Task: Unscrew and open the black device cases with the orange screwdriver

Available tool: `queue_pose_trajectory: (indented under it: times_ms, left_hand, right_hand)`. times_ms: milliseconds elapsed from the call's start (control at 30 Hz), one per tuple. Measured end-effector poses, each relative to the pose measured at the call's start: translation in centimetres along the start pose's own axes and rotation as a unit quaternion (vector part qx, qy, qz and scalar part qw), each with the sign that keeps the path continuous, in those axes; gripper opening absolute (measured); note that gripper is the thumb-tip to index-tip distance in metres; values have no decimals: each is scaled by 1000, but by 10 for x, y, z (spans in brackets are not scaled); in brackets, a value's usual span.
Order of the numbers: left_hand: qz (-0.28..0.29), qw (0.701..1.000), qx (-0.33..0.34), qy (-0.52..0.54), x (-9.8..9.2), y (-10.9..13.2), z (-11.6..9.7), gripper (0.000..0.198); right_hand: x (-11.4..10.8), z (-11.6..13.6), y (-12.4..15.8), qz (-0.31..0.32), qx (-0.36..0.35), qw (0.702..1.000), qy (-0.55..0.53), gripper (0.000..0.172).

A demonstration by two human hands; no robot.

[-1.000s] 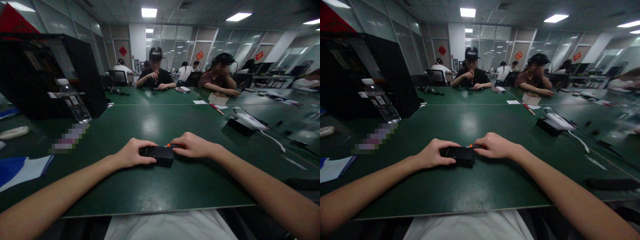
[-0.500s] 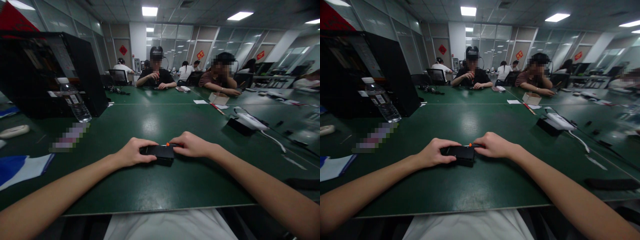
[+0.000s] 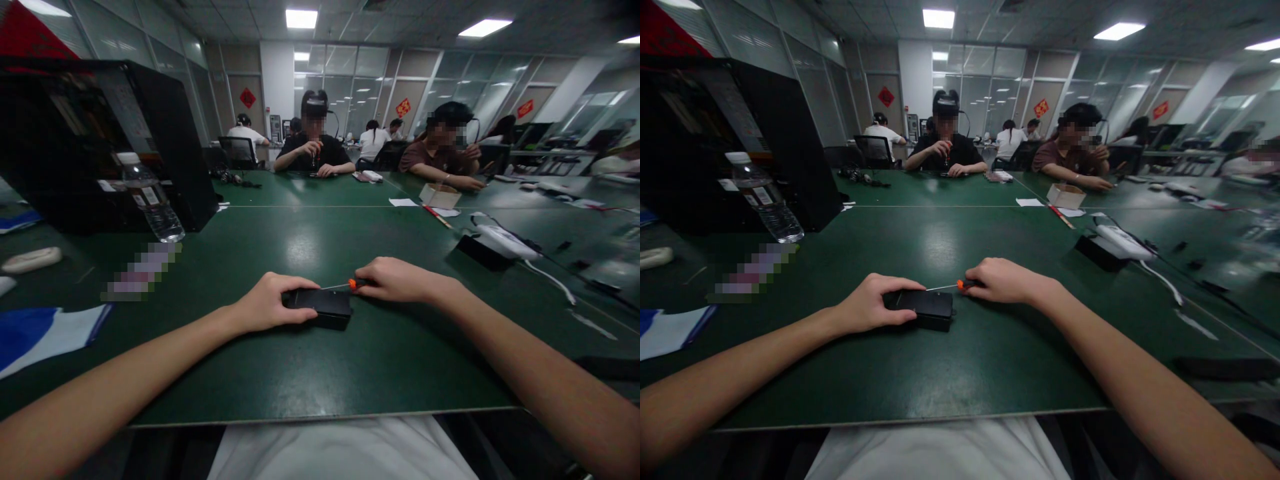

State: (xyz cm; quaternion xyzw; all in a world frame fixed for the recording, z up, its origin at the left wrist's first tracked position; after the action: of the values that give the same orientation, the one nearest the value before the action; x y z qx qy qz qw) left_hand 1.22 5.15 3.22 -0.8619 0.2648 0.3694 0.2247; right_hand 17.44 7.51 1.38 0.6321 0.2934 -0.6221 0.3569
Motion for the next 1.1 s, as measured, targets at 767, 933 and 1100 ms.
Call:
queue_pose_trajectory:
  times_ms: [767, 933, 1100]
  left_hand:
    - [12, 992, -85, 95, 4, -6, 11, 38]
    - [-11, 983, -102, 154, -2, -8, 19, 43]
    - [-9, 970, -140, 200, -1, -9, 28, 49]
  right_hand:
    - [-41, 65, 3, -226, -172, 950, -130, 27]
    - [-40, 56, 2, -257, -134, 945, -149, 27]
    - [-41, 52, 3, -290, -106, 936, -167, 23]
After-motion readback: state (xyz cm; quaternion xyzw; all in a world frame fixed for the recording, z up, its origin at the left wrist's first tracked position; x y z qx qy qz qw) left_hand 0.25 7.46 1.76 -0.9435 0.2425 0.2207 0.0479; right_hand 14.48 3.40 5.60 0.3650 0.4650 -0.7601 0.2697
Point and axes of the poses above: each hand's wrist, its own y-axis away from the middle knuckle, its own x-axis out of the palm, z = x × y, the point moved 10 cm from there along -y, towards the middle knuckle, and after that the axes turned 12 degrees about -x, right-handed, at the moved point
